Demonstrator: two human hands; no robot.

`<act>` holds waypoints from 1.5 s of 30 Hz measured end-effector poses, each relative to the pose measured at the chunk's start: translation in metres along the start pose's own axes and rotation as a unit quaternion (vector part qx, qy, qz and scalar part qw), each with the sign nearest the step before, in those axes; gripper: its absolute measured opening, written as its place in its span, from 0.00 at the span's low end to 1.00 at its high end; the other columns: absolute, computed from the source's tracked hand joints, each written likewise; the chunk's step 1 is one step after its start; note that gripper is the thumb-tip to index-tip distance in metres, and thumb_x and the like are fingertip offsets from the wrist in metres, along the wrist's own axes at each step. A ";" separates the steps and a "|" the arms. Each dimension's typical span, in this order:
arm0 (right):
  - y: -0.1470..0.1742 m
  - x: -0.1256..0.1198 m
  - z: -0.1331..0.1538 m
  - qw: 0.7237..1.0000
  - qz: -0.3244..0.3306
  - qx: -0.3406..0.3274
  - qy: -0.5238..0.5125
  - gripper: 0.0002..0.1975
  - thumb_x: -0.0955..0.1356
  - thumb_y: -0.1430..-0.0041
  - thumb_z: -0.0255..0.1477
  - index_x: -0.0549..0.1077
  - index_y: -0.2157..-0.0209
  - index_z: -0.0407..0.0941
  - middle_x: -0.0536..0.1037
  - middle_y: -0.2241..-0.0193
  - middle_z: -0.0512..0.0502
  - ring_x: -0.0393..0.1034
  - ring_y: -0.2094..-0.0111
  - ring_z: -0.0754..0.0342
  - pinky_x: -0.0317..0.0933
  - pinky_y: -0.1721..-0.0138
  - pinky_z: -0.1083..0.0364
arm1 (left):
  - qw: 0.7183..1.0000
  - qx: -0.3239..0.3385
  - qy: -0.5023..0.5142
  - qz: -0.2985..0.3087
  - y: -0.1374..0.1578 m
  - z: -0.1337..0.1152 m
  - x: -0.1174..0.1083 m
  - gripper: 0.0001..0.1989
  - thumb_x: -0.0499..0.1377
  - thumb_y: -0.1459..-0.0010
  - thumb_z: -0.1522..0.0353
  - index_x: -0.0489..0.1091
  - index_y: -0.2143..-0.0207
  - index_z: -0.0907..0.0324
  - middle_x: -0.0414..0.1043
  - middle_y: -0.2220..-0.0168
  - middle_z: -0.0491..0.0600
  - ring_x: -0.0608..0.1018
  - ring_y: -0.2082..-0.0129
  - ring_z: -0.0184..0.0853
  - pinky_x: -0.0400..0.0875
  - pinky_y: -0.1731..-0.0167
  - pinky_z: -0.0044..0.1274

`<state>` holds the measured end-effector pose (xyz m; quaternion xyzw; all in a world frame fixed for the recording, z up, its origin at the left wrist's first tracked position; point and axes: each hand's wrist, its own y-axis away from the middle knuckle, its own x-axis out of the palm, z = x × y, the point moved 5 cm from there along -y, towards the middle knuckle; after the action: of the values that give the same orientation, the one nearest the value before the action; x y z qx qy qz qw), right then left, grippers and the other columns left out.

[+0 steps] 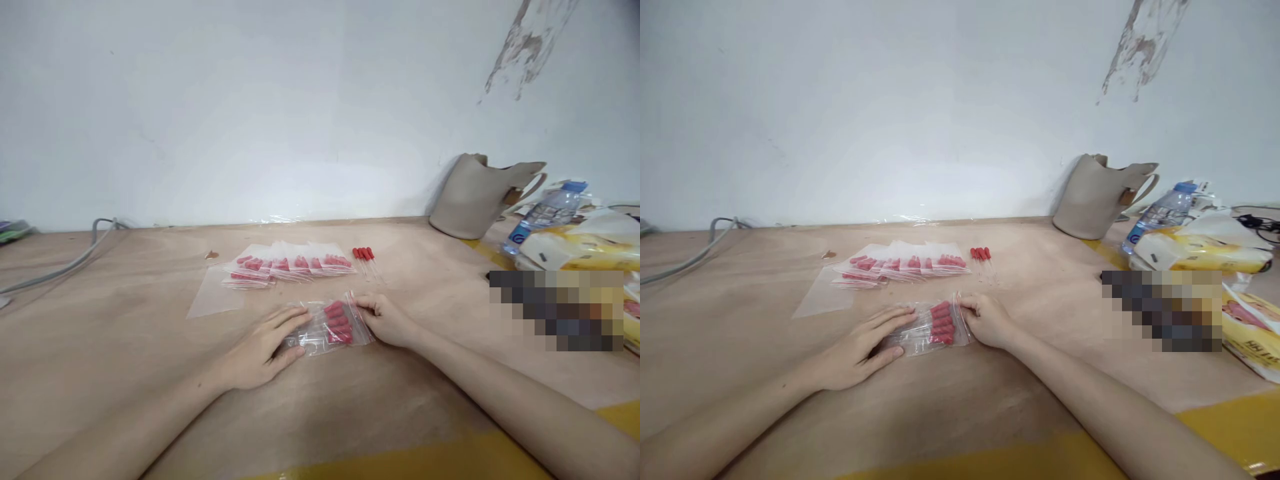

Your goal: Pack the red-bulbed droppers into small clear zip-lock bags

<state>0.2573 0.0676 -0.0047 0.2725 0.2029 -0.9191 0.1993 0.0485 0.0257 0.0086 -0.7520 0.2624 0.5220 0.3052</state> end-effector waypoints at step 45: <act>-0.121 -0.019 0.033 0.960 -0.261 -0.087 0.055 0.04 0.57 0.42 0.25 0.60 0.65 0.45 0.71 0.64 0.43 0.66 0.64 0.53 0.60 0.62 0.52 | 0.848 -0.408 -0.208 -0.267 0.043 0.122 -0.054 0.22 0.46 0.44 0.64 0.58 0.49 0.65 0.60 0.49 0.60 0.62 0.47 0.49 0.57 0.50 0.39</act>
<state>0.2000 0.1582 0.0636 0.2416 0.3568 -0.9017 -0.0363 -0.0753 0.0906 0.0190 -0.7234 -0.2551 0.6248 0.1460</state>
